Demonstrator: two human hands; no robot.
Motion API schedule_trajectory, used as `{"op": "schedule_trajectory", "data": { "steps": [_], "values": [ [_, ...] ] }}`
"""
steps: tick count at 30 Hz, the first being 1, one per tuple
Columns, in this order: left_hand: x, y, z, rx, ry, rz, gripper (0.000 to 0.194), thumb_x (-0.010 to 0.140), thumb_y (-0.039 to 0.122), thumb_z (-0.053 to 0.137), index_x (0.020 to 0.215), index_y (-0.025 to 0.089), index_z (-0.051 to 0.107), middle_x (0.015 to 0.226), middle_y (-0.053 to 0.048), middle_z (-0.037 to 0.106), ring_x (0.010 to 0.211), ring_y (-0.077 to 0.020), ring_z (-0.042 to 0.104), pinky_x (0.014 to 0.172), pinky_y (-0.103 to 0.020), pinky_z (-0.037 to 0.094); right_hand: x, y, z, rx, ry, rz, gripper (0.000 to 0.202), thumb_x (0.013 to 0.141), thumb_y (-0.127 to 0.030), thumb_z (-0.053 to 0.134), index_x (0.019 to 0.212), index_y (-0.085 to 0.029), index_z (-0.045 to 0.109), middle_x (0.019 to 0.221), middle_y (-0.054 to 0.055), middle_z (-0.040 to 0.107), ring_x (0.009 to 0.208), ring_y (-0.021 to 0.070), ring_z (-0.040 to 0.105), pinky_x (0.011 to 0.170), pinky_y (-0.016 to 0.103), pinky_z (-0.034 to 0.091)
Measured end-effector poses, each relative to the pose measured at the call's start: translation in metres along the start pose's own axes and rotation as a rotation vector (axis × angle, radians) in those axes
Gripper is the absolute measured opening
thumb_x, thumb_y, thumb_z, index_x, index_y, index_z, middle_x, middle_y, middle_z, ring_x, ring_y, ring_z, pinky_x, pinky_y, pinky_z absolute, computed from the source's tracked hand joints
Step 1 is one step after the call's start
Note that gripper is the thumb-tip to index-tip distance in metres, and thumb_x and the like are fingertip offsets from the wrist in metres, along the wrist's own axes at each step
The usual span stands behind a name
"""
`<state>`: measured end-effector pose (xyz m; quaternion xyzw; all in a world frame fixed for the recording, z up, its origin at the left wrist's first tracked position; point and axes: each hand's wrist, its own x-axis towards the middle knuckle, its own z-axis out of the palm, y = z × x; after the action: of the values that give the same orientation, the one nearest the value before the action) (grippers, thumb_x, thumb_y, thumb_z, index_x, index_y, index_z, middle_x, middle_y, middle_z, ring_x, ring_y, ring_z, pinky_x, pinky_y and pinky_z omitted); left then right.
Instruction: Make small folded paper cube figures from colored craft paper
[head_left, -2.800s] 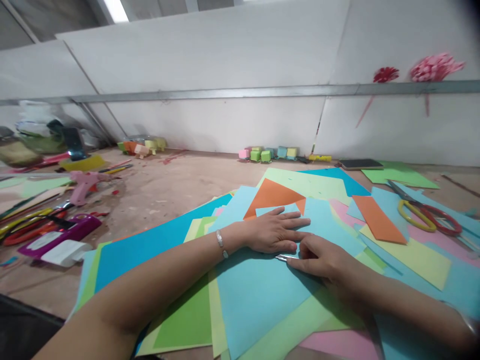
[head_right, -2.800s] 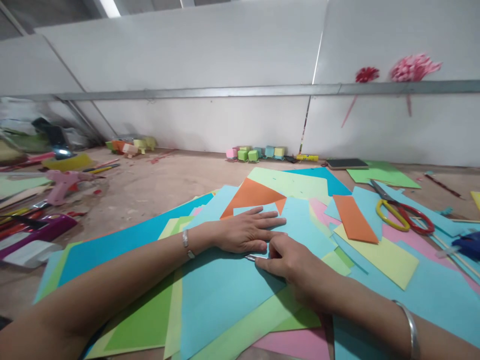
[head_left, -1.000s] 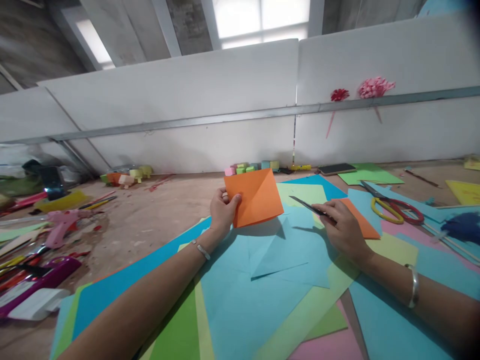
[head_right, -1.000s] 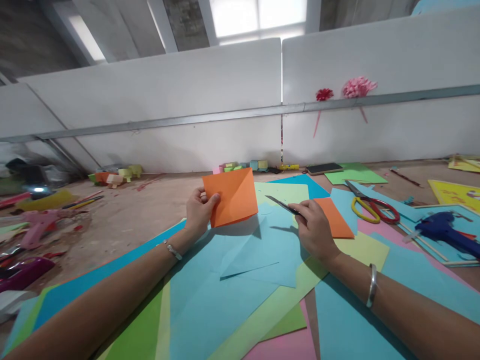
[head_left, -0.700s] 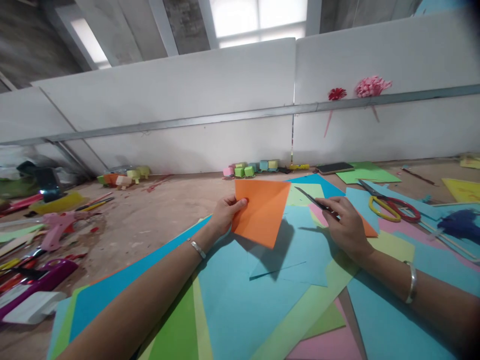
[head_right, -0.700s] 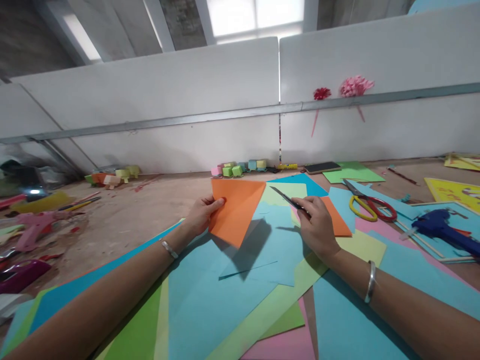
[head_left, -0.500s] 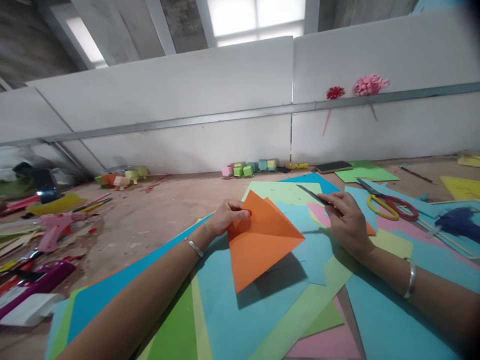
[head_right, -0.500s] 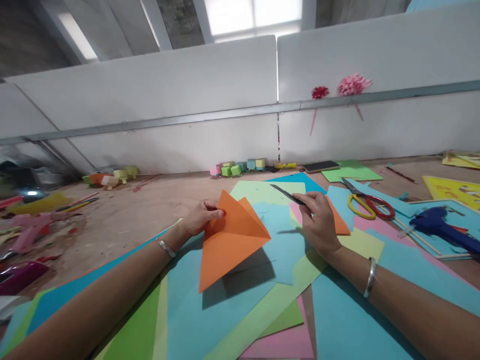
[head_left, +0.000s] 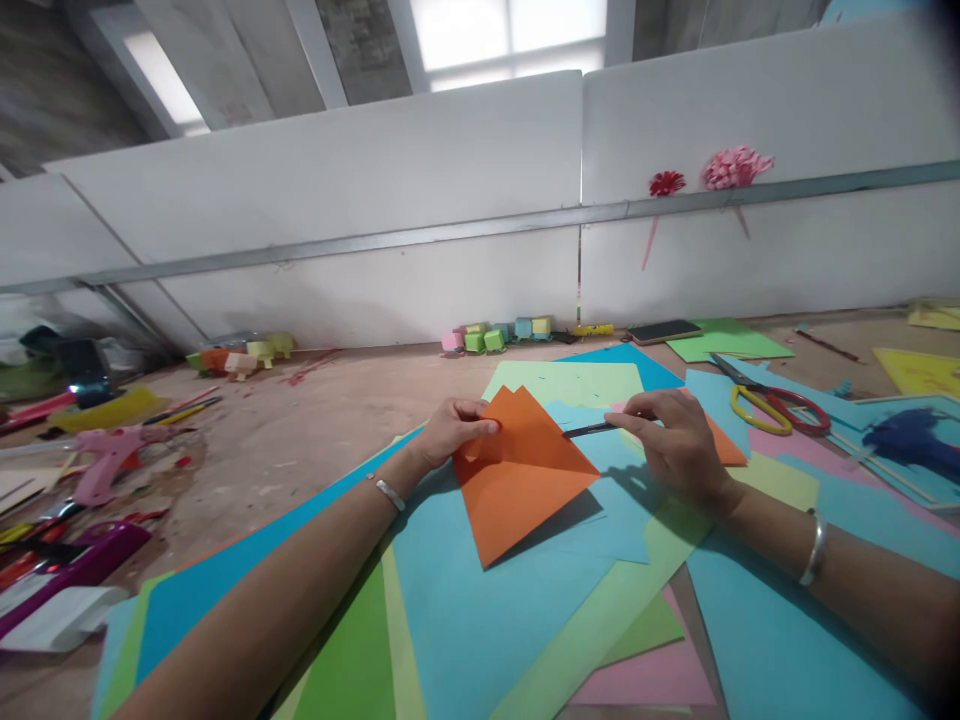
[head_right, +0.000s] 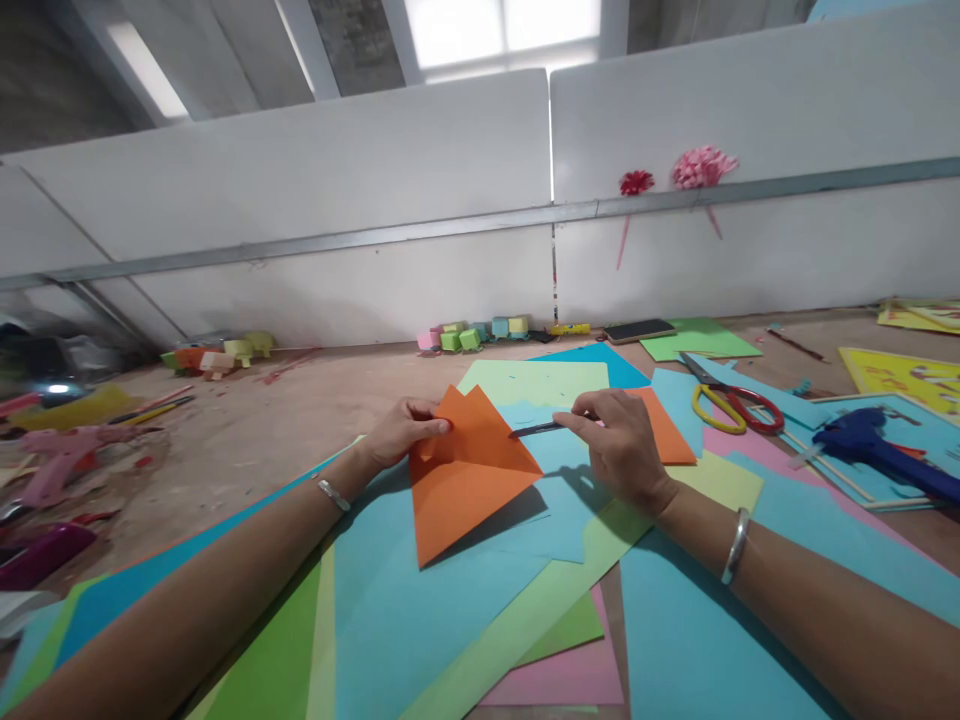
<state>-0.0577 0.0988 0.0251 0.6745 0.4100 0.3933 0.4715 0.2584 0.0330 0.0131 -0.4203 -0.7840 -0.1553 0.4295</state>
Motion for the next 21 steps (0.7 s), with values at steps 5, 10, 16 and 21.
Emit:
{"op": "schedule_trajectory", "data": {
  "steps": [5,10,16,21],
  "values": [
    [0.001,0.002,-0.007,0.170,0.090,0.067,0.034,0.067,0.049,0.071,0.066,0.016,0.072,0.074,-0.010,0.071,0.067,-0.0225,0.066,0.060,-0.033,0.053,-0.003,0.008,0.005,0.052,-0.094,-0.085,0.039,0.093,-0.014,0.040,0.098,-0.027,0.076,0.093,0.006,0.071,0.089,0.0235,0.059,0.076,0.040,0.040],
    [0.003,0.002,-0.004,0.425,0.333,0.205,0.023,0.068,0.034,0.071,0.086,0.020,0.074,0.096,-0.011,0.071,0.106,-0.0333,0.060,0.090,-0.045,0.049,-0.010,0.015,0.014,0.134,-0.230,-0.095,0.038,0.089,-0.007,0.043,0.099,-0.025,0.075,0.095,0.006,0.073,0.095,0.0239,0.059,0.077,0.039,0.041],
    [-0.003,0.007,0.019,0.843,0.140,0.529,0.019,0.080,0.021,0.063,0.098,0.021,0.071,0.111,-0.013,0.067,0.108,-0.0300,0.059,0.095,-0.047,0.047,-0.015,0.017,0.018,0.153,-0.309,-0.075,0.037,0.091,-0.011,0.042,0.099,-0.025,0.075,0.094,0.008,0.073,0.093,0.0237,0.060,0.076,0.039,0.043],
    [-0.007,-0.002,0.032,0.912,-0.216,0.614,0.019,0.087,0.024,0.058,0.098,0.026,0.074,0.114,-0.007,0.070,0.110,-0.0243,0.063,0.098,-0.038,0.049,-0.014,0.016,0.017,0.143,-0.311,-0.093,0.038,0.091,-0.013,0.040,0.100,-0.023,0.076,0.093,0.009,0.073,0.090,0.0237,0.060,0.074,0.039,0.044]
  ]
}}
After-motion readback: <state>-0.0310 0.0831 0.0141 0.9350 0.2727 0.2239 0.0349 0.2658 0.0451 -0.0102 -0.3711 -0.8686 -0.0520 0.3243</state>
